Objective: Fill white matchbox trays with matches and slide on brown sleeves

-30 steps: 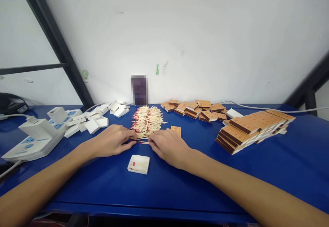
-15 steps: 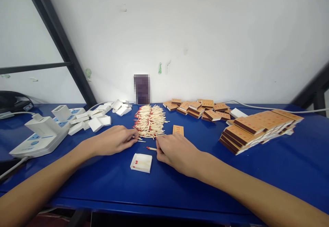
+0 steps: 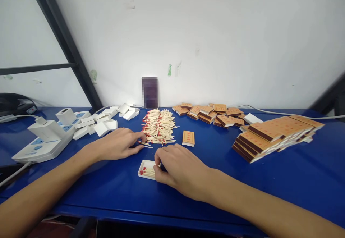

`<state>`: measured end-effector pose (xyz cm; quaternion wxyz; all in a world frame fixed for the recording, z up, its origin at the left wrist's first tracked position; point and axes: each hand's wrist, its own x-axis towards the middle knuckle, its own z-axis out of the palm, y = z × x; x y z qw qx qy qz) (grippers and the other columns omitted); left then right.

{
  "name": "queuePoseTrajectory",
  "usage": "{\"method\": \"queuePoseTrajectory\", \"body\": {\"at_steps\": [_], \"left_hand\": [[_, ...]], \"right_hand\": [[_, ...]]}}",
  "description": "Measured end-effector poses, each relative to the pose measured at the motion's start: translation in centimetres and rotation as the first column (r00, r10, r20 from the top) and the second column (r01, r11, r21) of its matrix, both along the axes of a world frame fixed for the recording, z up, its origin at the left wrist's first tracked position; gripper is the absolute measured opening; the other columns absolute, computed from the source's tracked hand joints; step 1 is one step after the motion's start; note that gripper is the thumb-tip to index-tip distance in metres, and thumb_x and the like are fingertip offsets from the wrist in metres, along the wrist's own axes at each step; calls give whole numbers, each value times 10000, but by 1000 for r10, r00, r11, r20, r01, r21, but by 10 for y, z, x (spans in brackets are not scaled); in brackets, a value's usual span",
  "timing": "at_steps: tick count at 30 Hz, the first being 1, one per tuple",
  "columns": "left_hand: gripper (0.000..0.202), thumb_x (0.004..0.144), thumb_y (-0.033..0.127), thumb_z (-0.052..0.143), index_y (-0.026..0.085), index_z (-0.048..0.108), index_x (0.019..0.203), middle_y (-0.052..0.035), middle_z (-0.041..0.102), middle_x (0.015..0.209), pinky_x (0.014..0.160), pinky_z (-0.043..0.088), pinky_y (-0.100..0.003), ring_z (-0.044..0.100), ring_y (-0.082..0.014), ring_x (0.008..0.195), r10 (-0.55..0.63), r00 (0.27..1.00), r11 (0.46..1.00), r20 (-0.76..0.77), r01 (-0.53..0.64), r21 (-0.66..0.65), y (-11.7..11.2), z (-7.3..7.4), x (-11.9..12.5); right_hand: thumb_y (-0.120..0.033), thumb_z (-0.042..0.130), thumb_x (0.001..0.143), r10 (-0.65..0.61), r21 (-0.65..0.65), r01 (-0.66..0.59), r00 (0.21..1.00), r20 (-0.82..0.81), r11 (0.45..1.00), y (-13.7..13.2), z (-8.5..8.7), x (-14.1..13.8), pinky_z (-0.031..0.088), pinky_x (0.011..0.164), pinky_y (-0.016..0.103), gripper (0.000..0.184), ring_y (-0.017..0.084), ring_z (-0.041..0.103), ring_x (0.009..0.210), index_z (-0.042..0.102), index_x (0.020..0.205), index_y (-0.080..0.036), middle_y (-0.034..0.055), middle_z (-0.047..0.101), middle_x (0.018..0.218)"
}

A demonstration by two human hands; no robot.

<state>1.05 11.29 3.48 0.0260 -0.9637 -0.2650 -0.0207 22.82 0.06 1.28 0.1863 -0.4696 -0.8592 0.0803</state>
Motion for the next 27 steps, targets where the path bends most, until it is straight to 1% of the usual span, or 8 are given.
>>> {"method": "queuePoseTrajectory", "body": {"at_steps": [4, 7, 10, 12, 16, 20, 24, 27], "left_hand": [[165, 941, 286, 457, 204, 601, 946, -1, 589, 664, 545, 286, -285, 555, -163, 594, -46, 999, 998, 1, 46, -40, 0, 1, -1], [150, 935, 272, 457, 196, 586, 918, 3, 575, 656, 549, 280, -280, 518, -152, 572, -56, 998, 996, -1, 55, -75, -1, 2, 0], [117, 924, 262, 468, 198, 559, 887, 18, 556, 638, 542, 280, -273, 470, -139, 539, -60, 998, 988, -6, 59, -141, -4, 4, 1], [115, 927, 255, 461, 196, 545, 874, 25, 542, 631, 537, 283, -270, 446, -130, 524, -69, 998, 979, 5, 68, -190, -6, 6, 1], [182, 959, 265, 409, 190, 547, 866, 22, 531, 618, 543, 289, -270, 449, -128, 540, -49, 999, 971, 18, 52, -234, -8, 12, 0], [202, 954, 299, 431, 184, 587, 900, 8, 562, 630, 569, 305, -269, 494, -145, 592, -18, 1000, 972, -8, 15, -236, -10, 16, 0], [134, 915, 289, 497, 199, 596, 918, 25, 565, 612, 557, 303, -267, 493, -143, 550, 2, 998, 969, -59, -16, -247, -13, 17, 3], [94, 899, 241, 490, 200, 574, 896, 22, 567, 629, 549, 293, -273, 486, -142, 546, 18, 996, 980, -88, -35, -196, -14, 16, 3]], "right_hand": [[-160, 510, 873, -1, 20, 1, 1000, 8, 1000, 5, -1, 1, 366, 627, 276, 80, 143, 506, 654, 539, 808, -198, -6, 581, 716], [-171, 475, 892, -10, 62, 10, 1000, 8, 998, 9, -3, 1, 361, 622, 277, 78, 151, 507, 657, 548, 879, -196, -2, 574, 716], [-189, 454, 909, -24, 87, 27, 999, -36, 996, 13, -4, 3, 353, 603, 266, 112, 144, 492, 620, 554, 960, -190, -16, 540, 675], [-194, 447, 914, -34, 87, 41, 997, -76, 995, 15, -4, 5, 328, 570, 257, 126, 129, 449, 556, 553, 981, -185, -41, 493, 615], [-192, 436, 911, -40, 77, 52, 988, -148, 996, 19, -2, 9, 280, 526, 244, 111, 107, 380, 489, 544, 933, -182, -72, 413, 554], [-197, 443, 908, -44, 66, 55, 987, -153, 996, 21, -2, 9, 269, 520, 239, 103, 100, 361, 472, 545, 905, -183, -79, 396, 541], [-214, 447, 917, -95, 52, 100, 991, -92, 994, 23, -4, 10, 277, 525, 246, 113, 111, 410, 489, 556, 930, -185, -59, 476, 562], [-218, 454, 925, -161, 71, 161, 987, -8, 984, 28, -8, 12, 317, 566, 261, 131, 145, 536, 605, 572, 967, -181, 4, 624, 711]]}}
